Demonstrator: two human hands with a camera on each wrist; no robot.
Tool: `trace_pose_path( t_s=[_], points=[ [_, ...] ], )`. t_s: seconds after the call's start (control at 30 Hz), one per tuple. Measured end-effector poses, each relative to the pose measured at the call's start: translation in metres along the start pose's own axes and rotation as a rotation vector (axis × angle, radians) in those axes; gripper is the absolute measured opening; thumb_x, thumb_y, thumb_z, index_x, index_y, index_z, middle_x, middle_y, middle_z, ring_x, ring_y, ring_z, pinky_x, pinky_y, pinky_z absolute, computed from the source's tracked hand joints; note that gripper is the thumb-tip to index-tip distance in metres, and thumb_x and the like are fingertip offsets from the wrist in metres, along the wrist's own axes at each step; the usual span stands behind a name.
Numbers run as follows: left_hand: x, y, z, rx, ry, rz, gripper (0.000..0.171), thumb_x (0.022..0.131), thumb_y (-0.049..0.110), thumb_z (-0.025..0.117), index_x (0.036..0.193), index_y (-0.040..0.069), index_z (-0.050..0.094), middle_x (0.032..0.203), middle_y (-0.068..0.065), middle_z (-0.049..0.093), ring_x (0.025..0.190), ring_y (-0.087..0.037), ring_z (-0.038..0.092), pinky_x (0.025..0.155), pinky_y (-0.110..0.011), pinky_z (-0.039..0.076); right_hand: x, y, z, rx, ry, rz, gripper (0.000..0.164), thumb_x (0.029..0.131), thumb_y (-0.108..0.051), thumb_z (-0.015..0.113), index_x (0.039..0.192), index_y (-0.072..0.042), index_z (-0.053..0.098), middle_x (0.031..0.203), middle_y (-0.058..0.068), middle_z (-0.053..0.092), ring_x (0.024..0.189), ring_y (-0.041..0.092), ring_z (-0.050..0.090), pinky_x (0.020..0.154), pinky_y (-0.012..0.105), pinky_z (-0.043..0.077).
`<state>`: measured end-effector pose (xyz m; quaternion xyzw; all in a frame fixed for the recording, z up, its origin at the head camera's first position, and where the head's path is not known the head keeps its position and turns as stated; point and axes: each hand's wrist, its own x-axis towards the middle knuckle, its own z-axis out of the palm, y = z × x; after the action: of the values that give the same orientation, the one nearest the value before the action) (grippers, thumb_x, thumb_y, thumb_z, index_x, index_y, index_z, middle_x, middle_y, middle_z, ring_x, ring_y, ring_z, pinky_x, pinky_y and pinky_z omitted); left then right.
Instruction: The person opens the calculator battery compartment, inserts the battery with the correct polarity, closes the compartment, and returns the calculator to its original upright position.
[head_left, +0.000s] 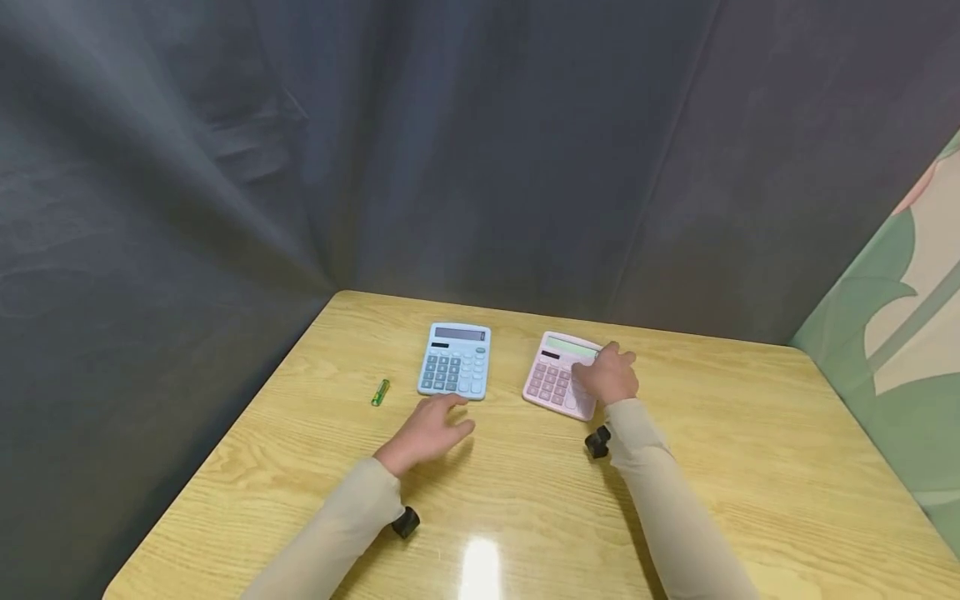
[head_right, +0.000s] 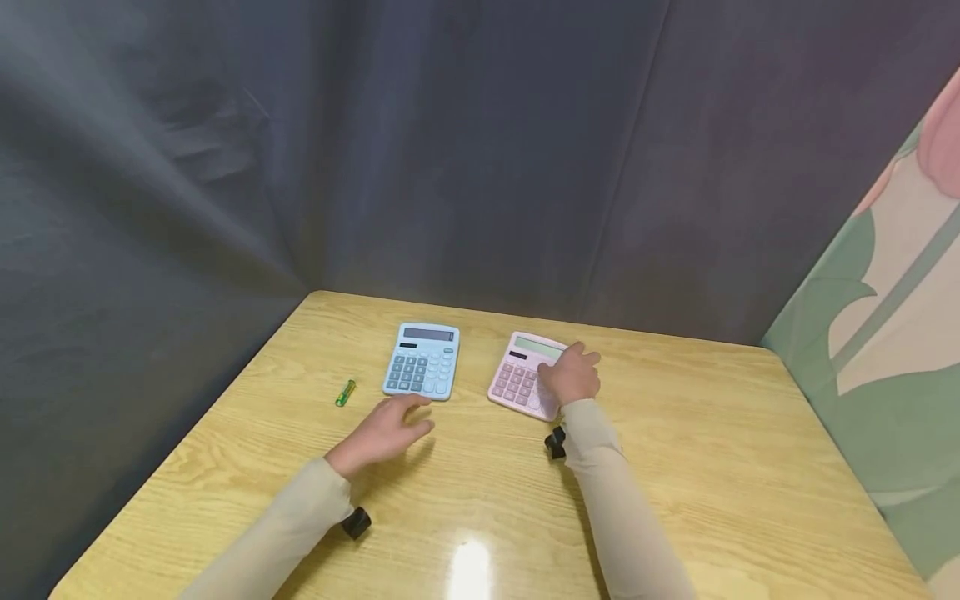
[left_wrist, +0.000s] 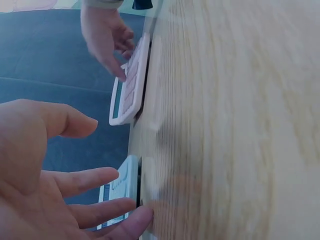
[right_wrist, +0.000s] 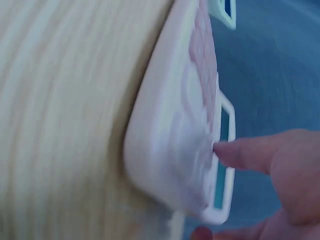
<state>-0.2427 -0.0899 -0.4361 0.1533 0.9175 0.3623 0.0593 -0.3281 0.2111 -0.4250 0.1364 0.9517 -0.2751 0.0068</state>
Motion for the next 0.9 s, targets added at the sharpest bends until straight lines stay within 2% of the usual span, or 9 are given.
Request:
trace_pose_path(
  t_s=[0.17, 0.3, 0.67, 0.9],
  points=[
    [0.004, -0.001, -0.003, 0.028, 0.007, -0.006, 0.050, 0.096, 0.029, 0.062, 0.136, 0.000, 0.058, 0.140, -0.019, 0.057, 0.133, -0.039, 0.047, 0.112, -0.052, 0.037, 0.010, 0.019, -0.002, 0.193, -0.143, 0.006, 0.074, 0.096, -0.039, 0.058, 0.141, 0.016, 0.037, 0.128, 0.031, 0.049, 0.109, 0.038, 0.049, 0.102, 0.052, 0.043],
    [0.002, 0.001, -0.002, 0.029, -0.002, -0.016, 0.051, 0.095, 0.031, 0.062, 0.136, 0.001, 0.058, 0.139, -0.019, 0.057, 0.132, -0.041, 0.047, 0.111, -0.053, 0.038, 0.011, 0.025, 0.000, 0.296, -0.185, -0.001, 0.067, 0.100, -0.032, 0.054, 0.143, 0.016, 0.036, 0.131, 0.030, 0.049, 0.113, 0.037, 0.049, 0.108, 0.051, 0.040],
    [0.004, 0.000, -0.002, 0.057, -0.005, -0.051, 0.055, 0.094, 0.033, 0.062, 0.140, 0.004, 0.055, 0.142, -0.019, 0.054, 0.133, -0.040, 0.042, 0.111, -0.054, 0.036, 0.003, 0.024, 0.003, 0.348, -0.207, 0.002, 0.061, 0.101, -0.026, 0.053, 0.141, 0.017, 0.037, 0.128, 0.028, 0.050, 0.111, 0.035, 0.049, 0.106, 0.050, 0.040],
    [0.004, 0.003, 0.000, 0.022, -0.001, -0.043, 0.047, 0.095, 0.027, 0.063, 0.136, 0.004, 0.059, 0.142, -0.020, 0.052, 0.134, -0.041, 0.040, 0.111, -0.055, 0.036, -0.005, 0.023, 0.001, 0.343, -0.206, -0.023, 0.063, 0.102, -0.027, 0.049, 0.144, 0.016, 0.030, 0.133, 0.029, 0.046, 0.116, 0.036, 0.047, 0.109, 0.051, 0.038]
  ],
)
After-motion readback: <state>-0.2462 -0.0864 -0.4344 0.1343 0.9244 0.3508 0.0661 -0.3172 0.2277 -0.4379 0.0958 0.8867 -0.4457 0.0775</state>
